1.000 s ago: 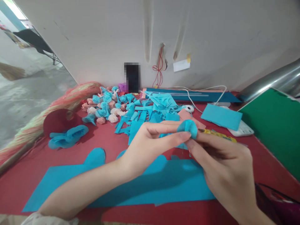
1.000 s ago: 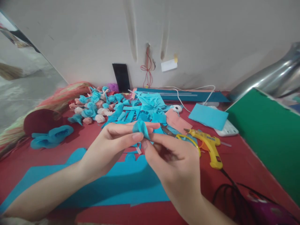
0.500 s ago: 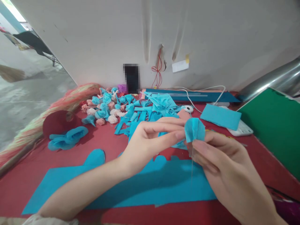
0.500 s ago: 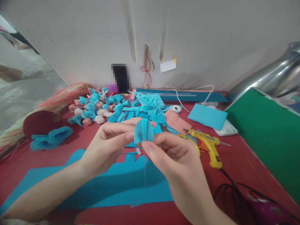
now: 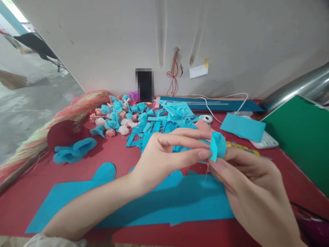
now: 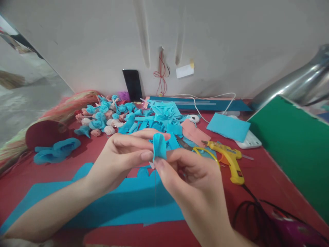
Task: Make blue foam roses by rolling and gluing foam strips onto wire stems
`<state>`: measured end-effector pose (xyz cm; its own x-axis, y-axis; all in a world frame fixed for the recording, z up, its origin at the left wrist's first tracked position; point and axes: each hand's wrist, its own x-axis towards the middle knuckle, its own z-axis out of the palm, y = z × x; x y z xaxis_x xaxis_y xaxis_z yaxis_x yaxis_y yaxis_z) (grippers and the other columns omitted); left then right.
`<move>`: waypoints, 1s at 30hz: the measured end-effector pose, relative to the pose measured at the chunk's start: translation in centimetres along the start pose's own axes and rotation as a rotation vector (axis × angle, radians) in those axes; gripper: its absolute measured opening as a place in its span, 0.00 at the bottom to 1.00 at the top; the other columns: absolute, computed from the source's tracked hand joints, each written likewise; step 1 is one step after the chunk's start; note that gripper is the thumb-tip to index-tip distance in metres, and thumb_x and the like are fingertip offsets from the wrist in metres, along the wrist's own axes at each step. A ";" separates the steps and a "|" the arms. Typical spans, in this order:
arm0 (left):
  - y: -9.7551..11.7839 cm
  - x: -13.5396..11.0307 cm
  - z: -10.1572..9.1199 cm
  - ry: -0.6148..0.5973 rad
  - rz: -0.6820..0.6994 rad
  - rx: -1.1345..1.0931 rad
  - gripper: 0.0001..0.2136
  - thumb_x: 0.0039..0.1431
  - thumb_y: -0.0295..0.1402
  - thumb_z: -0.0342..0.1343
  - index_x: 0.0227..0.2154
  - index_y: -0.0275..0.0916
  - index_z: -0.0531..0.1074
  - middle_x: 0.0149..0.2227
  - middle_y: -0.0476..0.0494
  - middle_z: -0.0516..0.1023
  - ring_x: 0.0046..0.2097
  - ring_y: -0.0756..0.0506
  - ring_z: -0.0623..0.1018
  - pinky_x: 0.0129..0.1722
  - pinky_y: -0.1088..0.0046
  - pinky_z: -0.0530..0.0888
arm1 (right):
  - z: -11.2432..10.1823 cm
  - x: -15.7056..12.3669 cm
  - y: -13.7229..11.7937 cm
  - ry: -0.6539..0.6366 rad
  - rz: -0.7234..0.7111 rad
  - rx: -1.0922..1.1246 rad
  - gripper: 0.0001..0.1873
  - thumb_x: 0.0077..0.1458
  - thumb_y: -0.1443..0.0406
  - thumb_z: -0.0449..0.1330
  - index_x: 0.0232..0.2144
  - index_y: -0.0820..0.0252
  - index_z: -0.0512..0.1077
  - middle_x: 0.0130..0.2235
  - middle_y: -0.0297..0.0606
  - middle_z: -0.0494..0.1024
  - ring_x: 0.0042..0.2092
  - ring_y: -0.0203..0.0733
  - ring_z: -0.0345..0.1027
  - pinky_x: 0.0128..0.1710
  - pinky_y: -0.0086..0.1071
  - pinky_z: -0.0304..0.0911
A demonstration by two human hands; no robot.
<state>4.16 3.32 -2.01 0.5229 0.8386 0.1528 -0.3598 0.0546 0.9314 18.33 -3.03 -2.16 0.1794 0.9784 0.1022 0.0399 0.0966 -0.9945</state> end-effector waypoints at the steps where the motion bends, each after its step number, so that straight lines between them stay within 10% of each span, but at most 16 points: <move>1: 0.0 0.0 0.0 0.001 0.004 -0.001 0.04 0.47 0.30 0.64 0.26 0.48 0.80 0.39 0.52 0.80 0.48 0.44 0.75 0.40 0.73 0.73 | 0.0 0.0 0.1 -0.002 -0.012 -0.014 0.12 0.48 0.61 0.62 0.16 0.54 0.69 0.17 0.27 0.62 0.22 0.32 0.53 0.21 0.25 0.53; 30: 0.5 -0.1 -0.4 -0.065 0.045 0.048 0.06 0.48 0.28 0.63 0.26 0.49 0.80 0.37 0.53 0.78 0.42 0.50 0.75 0.34 0.78 0.75 | 0.2 -0.1 -0.9 0.060 -0.307 -0.499 0.13 0.52 0.62 0.58 0.17 0.53 0.68 0.15 0.24 0.64 0.17 0.30 0.57 0.17 0.21 0.56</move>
<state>3.60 3.53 -1.71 0.5571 0.8024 0.2142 -0.3471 -0.0094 0.9378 18.07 -3.21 -1.26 0.1415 0.9057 0.3996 0.5542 0.2620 -0.7901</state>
